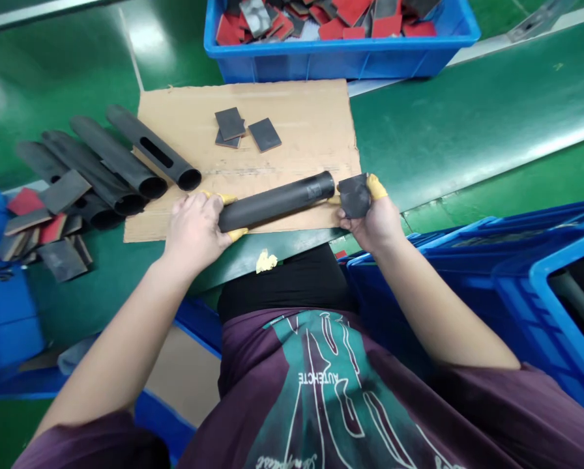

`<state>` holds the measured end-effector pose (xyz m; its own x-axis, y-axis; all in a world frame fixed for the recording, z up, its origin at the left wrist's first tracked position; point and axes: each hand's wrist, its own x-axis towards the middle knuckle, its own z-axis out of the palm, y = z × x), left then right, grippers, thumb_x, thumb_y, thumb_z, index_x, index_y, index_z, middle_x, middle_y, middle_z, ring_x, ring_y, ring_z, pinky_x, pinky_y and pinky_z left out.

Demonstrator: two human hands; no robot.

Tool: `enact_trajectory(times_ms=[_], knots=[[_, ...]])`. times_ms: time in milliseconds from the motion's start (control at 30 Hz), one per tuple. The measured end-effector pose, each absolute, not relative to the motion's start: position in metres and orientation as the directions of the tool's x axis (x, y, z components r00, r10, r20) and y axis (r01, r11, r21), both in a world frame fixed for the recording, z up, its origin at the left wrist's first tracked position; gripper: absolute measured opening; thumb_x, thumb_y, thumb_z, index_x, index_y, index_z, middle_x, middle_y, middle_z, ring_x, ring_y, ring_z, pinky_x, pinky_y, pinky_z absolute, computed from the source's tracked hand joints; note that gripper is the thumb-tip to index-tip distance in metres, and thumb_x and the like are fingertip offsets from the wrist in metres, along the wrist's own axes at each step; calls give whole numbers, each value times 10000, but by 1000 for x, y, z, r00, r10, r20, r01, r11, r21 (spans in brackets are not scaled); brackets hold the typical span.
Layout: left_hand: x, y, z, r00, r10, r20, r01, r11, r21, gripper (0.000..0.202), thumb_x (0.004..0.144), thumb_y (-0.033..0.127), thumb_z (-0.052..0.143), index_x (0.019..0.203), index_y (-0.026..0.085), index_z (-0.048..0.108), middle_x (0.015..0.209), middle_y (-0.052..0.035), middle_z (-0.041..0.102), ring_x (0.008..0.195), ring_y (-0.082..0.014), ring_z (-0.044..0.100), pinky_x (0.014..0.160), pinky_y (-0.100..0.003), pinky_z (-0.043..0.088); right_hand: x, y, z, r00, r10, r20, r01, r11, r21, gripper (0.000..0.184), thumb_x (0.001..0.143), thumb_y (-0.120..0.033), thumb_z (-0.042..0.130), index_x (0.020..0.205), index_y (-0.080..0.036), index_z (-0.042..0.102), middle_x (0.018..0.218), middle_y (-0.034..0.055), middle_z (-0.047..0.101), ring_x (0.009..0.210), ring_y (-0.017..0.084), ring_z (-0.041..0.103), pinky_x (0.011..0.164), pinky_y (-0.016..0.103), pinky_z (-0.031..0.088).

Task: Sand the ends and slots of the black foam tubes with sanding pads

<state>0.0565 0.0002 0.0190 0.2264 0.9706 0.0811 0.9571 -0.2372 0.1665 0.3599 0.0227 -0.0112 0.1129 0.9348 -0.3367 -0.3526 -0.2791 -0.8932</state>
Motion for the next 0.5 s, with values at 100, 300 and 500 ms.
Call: enact_trajectory(times_ms=[100, 300, 500], knots=[[50, 11, 16, 243, 969, 44, 959, -247, 142, 436, 733, 436, 780, 1097, 243, 638, 991, -109, 622, 1086, -378, 600, 1012, -511, 445, 364, 24, -14, 141, 941, -306, -302, -254, -919, 572, 714, -823, 634, 833, -264, 612, 678, -23, 602, 511, 123, 519, 429, 270, 406], [45, 21, 18, 241, 969, -51, 967, -236, 94, 446, 742, 414, 786, 1125, 234, 647, 1017, -123, 629, 1117, -398, 580, 1001, -547, 458, 364, 28, -11, 83, 942, -326, -282, -291, -914, 647, 710, -890, 575, 831, -255, 609, 646, -26, 604, 492, 109, 505, 488, 277, 436], [72, 17, 29, 254, 967, 21, 951, -254, 178, 538, 765, 458, 776, 1233, 230, 637, 1216, -170, 616, 1263, -431, 504, 1130, -634, 326, 356, 27, -15, 52, 930, -363, -304, -332, -893, 635, 737, -850, 599, 888, -235, 652, 629, -13, 613, 497, 129, 531, 491, 295, 451]])
